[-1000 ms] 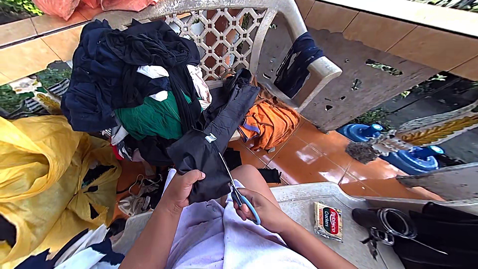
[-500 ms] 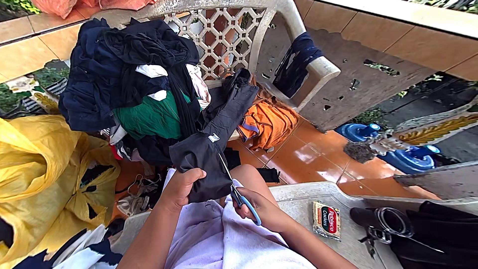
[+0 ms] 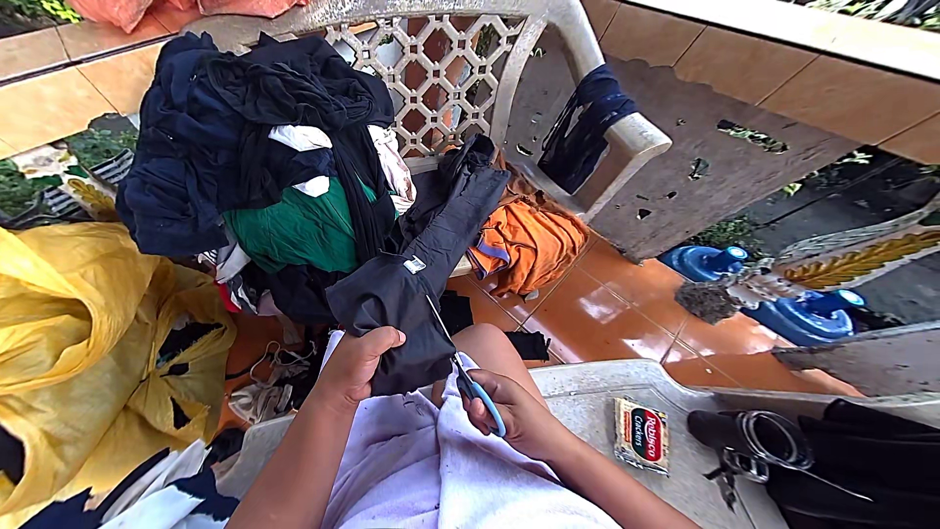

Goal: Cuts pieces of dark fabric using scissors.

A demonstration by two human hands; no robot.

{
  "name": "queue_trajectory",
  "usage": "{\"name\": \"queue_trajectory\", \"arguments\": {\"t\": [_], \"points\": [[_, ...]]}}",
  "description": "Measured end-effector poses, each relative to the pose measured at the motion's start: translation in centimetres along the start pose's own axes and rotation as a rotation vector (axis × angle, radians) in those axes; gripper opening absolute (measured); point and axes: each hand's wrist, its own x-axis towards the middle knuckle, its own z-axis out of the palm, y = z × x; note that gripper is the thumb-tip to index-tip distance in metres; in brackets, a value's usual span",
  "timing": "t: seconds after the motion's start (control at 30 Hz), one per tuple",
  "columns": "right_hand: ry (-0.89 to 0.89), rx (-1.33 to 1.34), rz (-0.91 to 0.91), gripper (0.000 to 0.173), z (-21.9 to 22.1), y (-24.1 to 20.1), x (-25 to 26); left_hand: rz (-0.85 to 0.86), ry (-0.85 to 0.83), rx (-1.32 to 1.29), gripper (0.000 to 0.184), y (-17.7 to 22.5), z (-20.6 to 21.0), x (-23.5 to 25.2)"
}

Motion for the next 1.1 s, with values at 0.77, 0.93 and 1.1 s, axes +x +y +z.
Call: {"name": "queue_trajectory", "arguments": {"t": [0.77,0.93,1.1], "points": [[0.027,0.086,0.013,0.03,0.4,-0.5,-0.2,-0.015,-0.217,0.128,0.03,-0.6,-1.0,-0.1],[0.031,0.105,0.039,0.036,0.6,-1.0,-0.2,-0.001,-0.314,0.204,0.033,-0.8,-1.4,-0.4],[0.048,0.119,0.028,0.039,0.7,-1.2,-0.2,0.034,-0.372,0.264,0.033,-1.1,-1.6,-0.4]]}}
